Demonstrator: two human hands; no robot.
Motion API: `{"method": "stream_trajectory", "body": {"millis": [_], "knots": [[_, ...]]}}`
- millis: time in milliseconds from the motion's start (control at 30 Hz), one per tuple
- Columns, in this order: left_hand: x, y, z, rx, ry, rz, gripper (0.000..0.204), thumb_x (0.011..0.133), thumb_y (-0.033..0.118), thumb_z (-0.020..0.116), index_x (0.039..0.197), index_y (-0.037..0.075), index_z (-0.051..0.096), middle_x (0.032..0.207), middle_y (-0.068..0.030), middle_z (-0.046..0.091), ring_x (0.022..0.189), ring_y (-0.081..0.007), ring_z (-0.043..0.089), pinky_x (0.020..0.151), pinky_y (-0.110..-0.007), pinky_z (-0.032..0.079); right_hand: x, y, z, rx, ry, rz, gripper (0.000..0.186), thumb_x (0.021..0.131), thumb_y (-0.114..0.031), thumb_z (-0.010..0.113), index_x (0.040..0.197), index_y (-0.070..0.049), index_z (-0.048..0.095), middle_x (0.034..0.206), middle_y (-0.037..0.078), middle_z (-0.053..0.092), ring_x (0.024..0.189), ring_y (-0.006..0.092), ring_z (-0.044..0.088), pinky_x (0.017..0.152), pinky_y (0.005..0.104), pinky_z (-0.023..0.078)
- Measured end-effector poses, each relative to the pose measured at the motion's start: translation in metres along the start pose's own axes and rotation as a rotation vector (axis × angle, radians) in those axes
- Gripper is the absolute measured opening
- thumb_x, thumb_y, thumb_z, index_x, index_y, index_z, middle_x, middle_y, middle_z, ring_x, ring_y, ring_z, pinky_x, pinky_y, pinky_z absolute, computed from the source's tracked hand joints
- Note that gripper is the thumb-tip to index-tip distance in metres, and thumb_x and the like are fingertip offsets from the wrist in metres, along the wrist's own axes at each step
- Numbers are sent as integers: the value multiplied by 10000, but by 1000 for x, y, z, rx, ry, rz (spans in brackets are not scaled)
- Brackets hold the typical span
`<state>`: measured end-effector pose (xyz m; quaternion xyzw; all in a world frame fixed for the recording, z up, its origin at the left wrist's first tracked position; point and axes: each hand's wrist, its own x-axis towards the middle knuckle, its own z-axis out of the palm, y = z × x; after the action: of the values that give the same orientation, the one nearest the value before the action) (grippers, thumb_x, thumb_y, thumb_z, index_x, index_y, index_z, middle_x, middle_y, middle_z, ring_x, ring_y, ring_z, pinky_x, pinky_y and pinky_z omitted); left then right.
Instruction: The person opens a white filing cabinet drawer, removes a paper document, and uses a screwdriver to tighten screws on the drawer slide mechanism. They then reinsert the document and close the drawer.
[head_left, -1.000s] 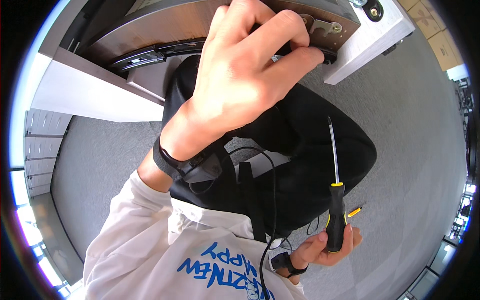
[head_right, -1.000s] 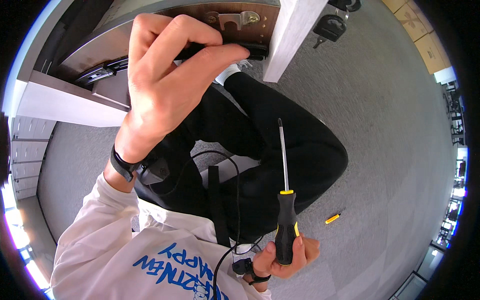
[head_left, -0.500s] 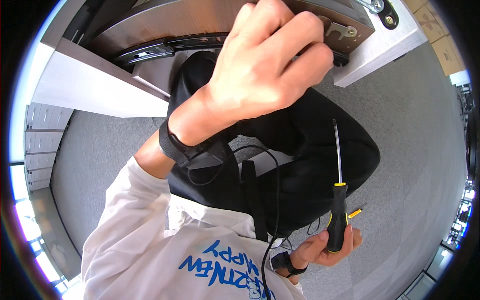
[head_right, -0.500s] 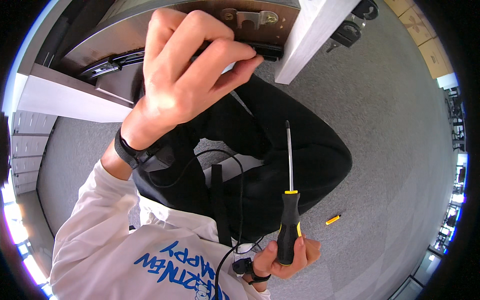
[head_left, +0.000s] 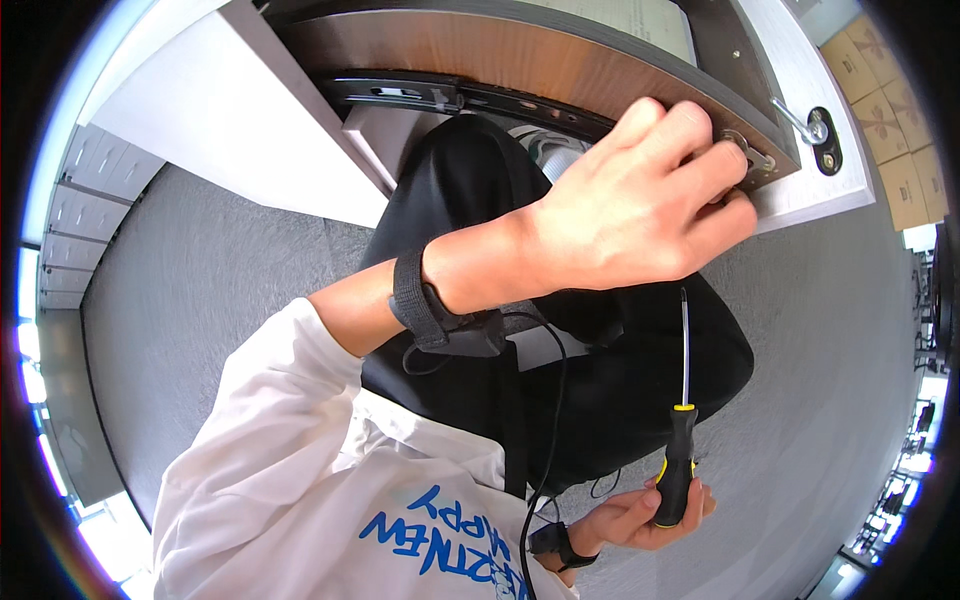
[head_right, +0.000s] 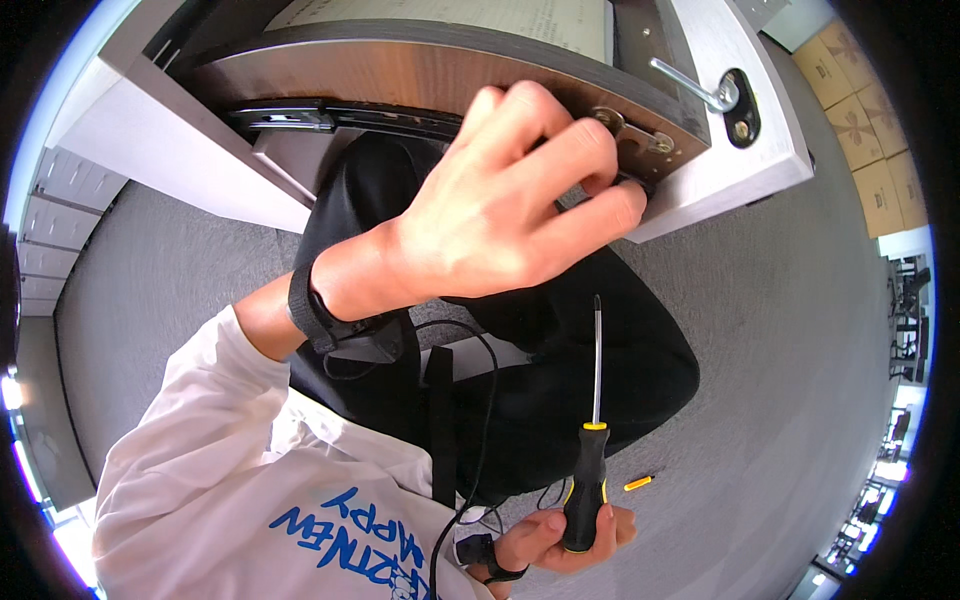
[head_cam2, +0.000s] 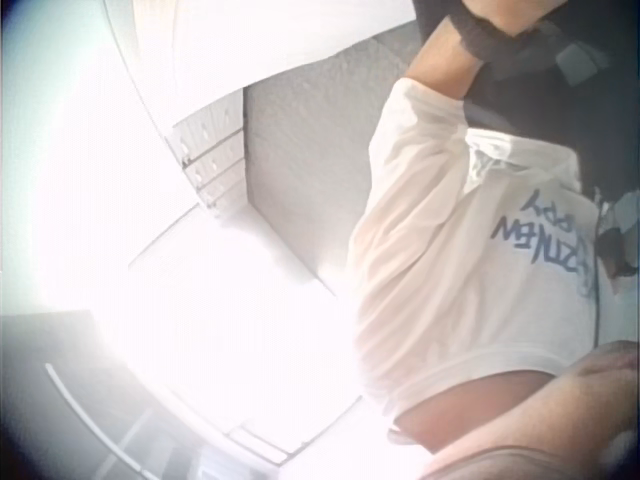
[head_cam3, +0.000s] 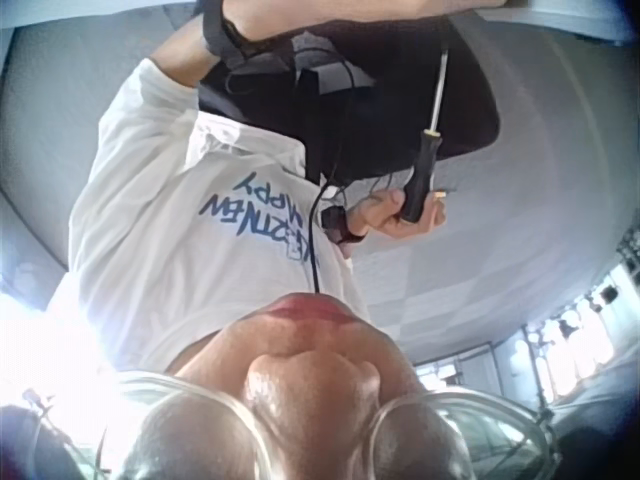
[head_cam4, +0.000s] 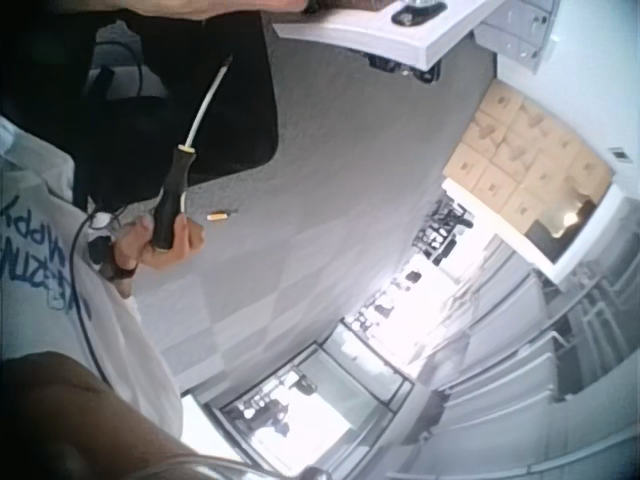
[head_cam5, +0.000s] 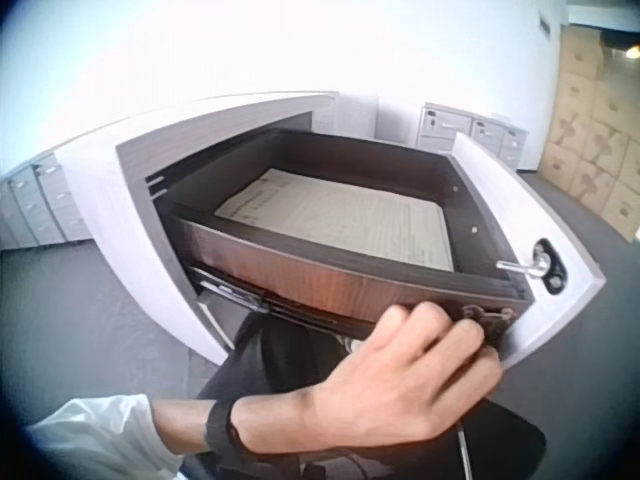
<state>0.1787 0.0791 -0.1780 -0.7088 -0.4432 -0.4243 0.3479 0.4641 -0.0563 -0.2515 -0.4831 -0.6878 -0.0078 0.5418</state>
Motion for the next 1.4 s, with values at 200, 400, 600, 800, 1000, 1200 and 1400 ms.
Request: {"method": "stream_trajectory", "body": {"millis": [200,400,600,800,1000,1200,1400], "knots": [[9,-1,-4,-66,23,27,291,617,121,714,896,60,662,904,-34,508,800,-207,467,652,-322,378,7,1,-8,-49,-107,-84,396,936,-328,581,1211,-43,581,939,112,444,903,212,502,597,248,449],[11,-2,-2,-85,53,10,269,606,116,709,868,60,691,869,-12,565,752,-191,468,638,-303,378,2,-1,-5,-21,-98,14,421,915,-407,607,1184,-86,574,885,85,387,834,185,446,597,298,345],[8,-3,0,-12,149,11,279,562,134,791,817,96,685,839,14,584,751,-188,484,641,-300,377,4,0,-3,-18,-85,8,434,928,-452,617,1178,-100,570,880,73,385,819,165,439,606,313,329],[5,0,-2,64,197,-10,324,514,172,874,771,125,683,785,36,577,754,-189,478,674,-303,361,4,-1,0,-5,-66,-10,412,948,-447,603,1164,-96,579,872,75,403,835,158,447,619,287,361],[7,7,-3,121,198,-80,332,552,199,913,751,155,652,775,37,565,772,-188,452,722,-313,325,4,0,-2,59,-88,37,447,916,-468,660,1195,-132,566,906,66,409,836,175,450,648,311,371],[6,13,-9,44,181,-144,330,565,193,927,748,150,655,756,40,561,742,-175,472,699,-297,340,2,3,-3,26,-92,25,456,933,-496,633,1198,-132,562,899,64,420,833,172,445,643,320,373],[-9,28,-40,-369,-38,-409,264,721,-1,855,863,26,635,763,-52,617,642,-148,543,584,-248,429,-1,-2,1,17,-56,93,481,941,-533,607,1197,-129,556,872,64,401,823,172,433,639,319,367]]}}
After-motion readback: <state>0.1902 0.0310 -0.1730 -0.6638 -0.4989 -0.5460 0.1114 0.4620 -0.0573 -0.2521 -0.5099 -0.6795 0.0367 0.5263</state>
